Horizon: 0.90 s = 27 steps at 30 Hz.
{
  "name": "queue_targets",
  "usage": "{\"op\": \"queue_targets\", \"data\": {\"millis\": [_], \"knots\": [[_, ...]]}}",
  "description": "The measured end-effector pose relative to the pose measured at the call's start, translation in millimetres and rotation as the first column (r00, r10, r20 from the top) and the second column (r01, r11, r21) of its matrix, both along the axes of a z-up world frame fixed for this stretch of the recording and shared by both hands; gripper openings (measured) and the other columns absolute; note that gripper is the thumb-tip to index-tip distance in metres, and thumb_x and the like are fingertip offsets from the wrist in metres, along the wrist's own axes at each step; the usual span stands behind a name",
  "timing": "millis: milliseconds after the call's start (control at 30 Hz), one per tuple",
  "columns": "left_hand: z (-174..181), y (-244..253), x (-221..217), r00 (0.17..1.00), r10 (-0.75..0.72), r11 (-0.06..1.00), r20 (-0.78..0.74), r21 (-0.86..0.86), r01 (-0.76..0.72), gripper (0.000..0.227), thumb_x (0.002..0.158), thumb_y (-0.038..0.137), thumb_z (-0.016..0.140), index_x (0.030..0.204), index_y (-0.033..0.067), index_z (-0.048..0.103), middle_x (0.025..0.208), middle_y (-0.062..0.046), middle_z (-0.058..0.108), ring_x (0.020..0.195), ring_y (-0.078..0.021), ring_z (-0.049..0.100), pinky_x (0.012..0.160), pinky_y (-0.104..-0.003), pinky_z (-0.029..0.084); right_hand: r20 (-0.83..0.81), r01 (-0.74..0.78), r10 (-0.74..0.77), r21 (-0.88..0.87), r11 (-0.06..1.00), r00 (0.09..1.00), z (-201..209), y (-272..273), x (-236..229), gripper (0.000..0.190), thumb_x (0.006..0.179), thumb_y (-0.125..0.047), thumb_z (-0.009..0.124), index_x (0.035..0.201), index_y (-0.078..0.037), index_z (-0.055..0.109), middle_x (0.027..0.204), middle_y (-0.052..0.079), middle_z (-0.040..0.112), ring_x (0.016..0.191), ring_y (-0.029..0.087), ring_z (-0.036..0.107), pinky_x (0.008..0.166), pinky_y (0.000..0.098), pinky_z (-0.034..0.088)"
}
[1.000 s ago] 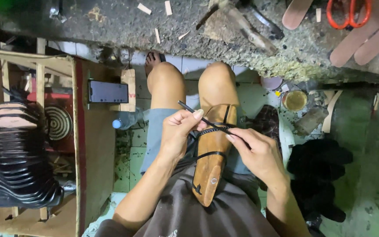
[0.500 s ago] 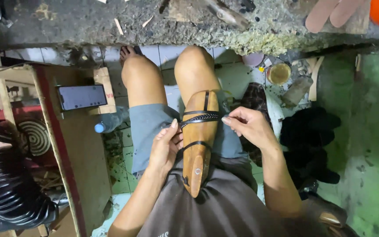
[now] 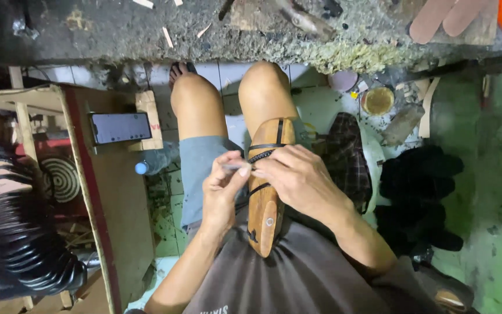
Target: Assembling sandals by attaching straps to soles and hammering them into place.
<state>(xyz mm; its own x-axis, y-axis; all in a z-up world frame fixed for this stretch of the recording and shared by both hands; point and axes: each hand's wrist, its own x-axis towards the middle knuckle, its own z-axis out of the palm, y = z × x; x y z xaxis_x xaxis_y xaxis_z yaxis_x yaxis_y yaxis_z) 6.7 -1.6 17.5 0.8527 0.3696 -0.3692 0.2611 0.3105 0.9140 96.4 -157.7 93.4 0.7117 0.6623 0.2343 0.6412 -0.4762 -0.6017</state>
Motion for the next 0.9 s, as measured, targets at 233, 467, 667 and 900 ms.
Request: {"op": "queue_targets", "data": {"millis": [233, 467, 667, 900], "knots": [[-63, -16, -25, 0.966, -0.222, 0.564, -0.132, -0.825, 0.017, 0.059, 0.094, 0.013, 0.062, 0.15, 0.0077, 0.046, 0.134, -0.023, 0.059, 0.116, -0.0344, 0.065, 0.091, -0.052, 0.058, -0.421, 0.427, -0.358, 0.079, 0.901, 0.833, -25, -32, -5, 0.014, 0.096, -0.018, 0.07, 0.108, -0.012, 0.074, 0.064, 0.003, 0.07, 0.063, 0.018, 0.07, 0.064, 0.0341, 0.058], [50, 32, 46, 0.811, -0.583, 0.564, -0.038, 0.7, 0.438, 0.068, 0.077, 0.023, 0.084, 0.14, 0.0202, 0.061, 0.122, -0.016, 0.068, 0.101, -0.0401, 0.068, 0.086, -0.046, 0.054, -0.699, 0.5, -0.285, 0.119, 0.858, 0.656, -30, -33, -19, 0.012, 0.096, -0.014, 0.065, 0.099, -0.003, 0.07, 0.063, 0.009, 0.072, 0.049, 0.012, 0.062, 0.051, 0.0285, 0.054], [9, 45, 54, 0.846, -0.492, 0.119, -0.204, 0.948, 0.297, 0.074, 0.064, 0.024, 0.085, 0.134, 0.0201, 0.061, 0.133, 0.0, 0.064, 0.094, -0.0225, 0.06, 0.077, -0.036, 0.046, -0.79, 0.501, -0.173, 0.187, 0.845, 0.587, -61, 0, -17, 0.017, 0.098, -0.017, 0.063, 0.092, -0.005, 0.073, 0.057, 0.009, 0.068, 0.046, 0.013, 0.062, 0.045, 0.0245, 0.049], [11, 43, 48, 0.846, -0.53, 0.229, -0.068, 0.948, 0.219, 0.065, 0.069, 0.018, 0.084, 0.129, 0.0149, 0.06, 0.13, -0.009, 0.066, 0.095, -0.0275, 0.065, 0.083, -0.038, 0.048, -0.759, 0.495, -0.168, 0.225, 0.839, 0.629, -70, 15, -18, 0.017, 0.096, -0.015, 0.064, 0.085, -0.004, 0.069, 0.074, 0.013, 0.076, 0.057, 0.019, 0.072, 0.054, 0.0266, 0.056]]}}
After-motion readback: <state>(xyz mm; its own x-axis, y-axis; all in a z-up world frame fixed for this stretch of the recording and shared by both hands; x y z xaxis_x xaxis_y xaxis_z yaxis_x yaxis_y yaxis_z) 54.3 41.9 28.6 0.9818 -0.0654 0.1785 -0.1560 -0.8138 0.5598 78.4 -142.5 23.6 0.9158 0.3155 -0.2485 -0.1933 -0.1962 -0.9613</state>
